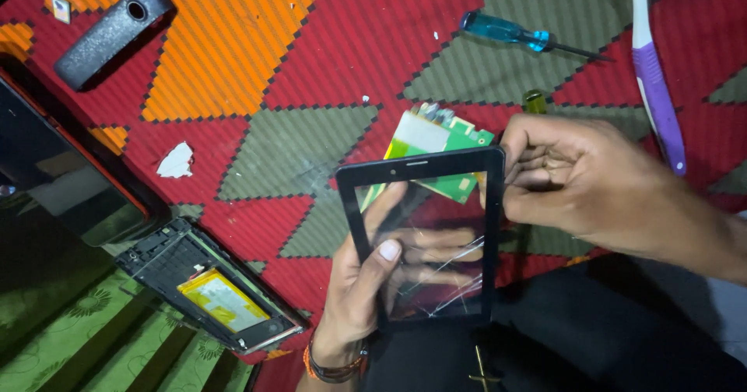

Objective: Scraping adhesive residue from a tablet frame and handling internal components during a repair process.

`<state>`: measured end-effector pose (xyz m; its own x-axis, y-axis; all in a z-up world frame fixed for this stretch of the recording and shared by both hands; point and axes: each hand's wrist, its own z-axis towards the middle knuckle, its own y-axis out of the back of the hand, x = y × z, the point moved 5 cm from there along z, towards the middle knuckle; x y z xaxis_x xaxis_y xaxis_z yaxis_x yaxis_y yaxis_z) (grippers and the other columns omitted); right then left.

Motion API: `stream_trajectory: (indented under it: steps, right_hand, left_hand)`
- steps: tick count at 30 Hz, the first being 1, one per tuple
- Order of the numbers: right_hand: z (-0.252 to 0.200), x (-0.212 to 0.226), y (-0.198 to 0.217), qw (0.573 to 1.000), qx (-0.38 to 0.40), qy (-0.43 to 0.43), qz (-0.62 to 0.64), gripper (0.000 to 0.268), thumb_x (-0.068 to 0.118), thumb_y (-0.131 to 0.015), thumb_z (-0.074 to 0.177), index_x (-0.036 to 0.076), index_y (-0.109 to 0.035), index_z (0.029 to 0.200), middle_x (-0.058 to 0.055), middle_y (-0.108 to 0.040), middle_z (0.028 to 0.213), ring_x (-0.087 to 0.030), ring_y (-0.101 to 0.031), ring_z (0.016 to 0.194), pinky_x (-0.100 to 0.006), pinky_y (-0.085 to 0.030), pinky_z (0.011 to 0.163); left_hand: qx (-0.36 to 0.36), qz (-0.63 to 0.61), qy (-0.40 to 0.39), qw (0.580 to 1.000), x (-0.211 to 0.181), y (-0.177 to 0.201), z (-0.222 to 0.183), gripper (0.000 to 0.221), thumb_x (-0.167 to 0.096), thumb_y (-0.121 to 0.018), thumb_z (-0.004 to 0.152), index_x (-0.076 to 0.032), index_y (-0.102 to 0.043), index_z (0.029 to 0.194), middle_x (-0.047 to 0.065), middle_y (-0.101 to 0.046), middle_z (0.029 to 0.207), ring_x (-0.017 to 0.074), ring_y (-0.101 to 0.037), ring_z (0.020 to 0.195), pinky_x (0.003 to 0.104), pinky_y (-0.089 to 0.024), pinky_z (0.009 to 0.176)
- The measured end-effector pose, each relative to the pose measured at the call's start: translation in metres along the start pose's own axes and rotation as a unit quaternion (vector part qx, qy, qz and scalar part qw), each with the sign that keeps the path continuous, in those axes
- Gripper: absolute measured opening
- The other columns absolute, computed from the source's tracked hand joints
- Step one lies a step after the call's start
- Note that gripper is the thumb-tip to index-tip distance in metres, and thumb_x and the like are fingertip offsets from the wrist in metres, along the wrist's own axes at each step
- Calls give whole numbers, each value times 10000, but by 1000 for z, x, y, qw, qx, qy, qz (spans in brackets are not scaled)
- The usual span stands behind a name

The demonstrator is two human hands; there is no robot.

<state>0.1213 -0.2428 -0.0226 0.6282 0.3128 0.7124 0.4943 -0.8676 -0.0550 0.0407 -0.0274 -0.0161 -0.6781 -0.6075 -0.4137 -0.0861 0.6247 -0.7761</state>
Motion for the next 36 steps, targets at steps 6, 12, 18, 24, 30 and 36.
stream_trajectory:
  steps: [6, 12, 18, 24, 30, 36]
  right_hand:
    - [-1, 2, 14, 994, -3, -93, -62, 224, 2, -723, 779, 15, -760, 1000, -128, -868, 806, -201, -908, 753, -321, -733, 676]
    - [-6, 6, 14, 996, -29, -70, -50, 229, 104, -714, 831, -3, -810, 1010, -156, -903, 778, -229, -933, 700, -333, -800, 648]
    - [-18, 22, 13, 974, -59, 125, -182, 237, 2, -701, 820, -9, -722, 1056, -137, -853, 982, -160, -894, 823, -193, -748, 661]
    - [-26, 39, -15, 926, -128, 171, -310, 282, 71, -807, 781, -2, -747, 1047, -71, -815, 867, -141, -754, 576, -266, -582, 455]
    - [-13, 41, -8, 926, -111, 204, -299, 388, -21, -752, 806, -144, -676, 1166, -254, -772, 930, -258, -802, 708, -277, -671, 536]
    - [-6, 42, -4, 987, -75, 65, -128, 225, -30, -655, 875, -29, -744, 1082, -128, -842, 855, -150, -831, 754, -217, -683, 677]
  left_hand:
    - [-1, -17, -14, 1000, 0, 2, 0, 610, -115, -366, 1077, -113, -127, 1638, 457, -515, 1370, 596, -575, 1245, 671, -564, 964]
    - [11, -11, -17, 1000, -2, 5, -1, 595, -188, -391, 1100, -127, -130, 1631, 466, -506, 1374, 617, -556, 1271, 694, -561, 981]
    - [-45, 80, -34, 995, -20, 12, -12, 593, -201, -414, 1086, -110, -163, 1616, 414, -563, 1360, 559, -607, 1260, 627, -603, 974]
    - [-44, 100, -48, 993, -35, 4, -23, 561, -178, -422, 1090, -95, -184, 1590, 437, -570, 1335, 561, -633, 1218, 617, -612, 961]
    - [-66, 76, -66, 993, -51, -4, -26, 571, -133, -464, 1063, -63, -236, 1581, 427, -553, 1359, 559, -603, 1248, 648, -563, 1003]
    - [28, -195, -42, 980, -33, -2, -22, 612, -191, -461, 1044, -304, -287, 1620, 438, -220, 1633, 600, -323, 1461, 743, -390, 1112]
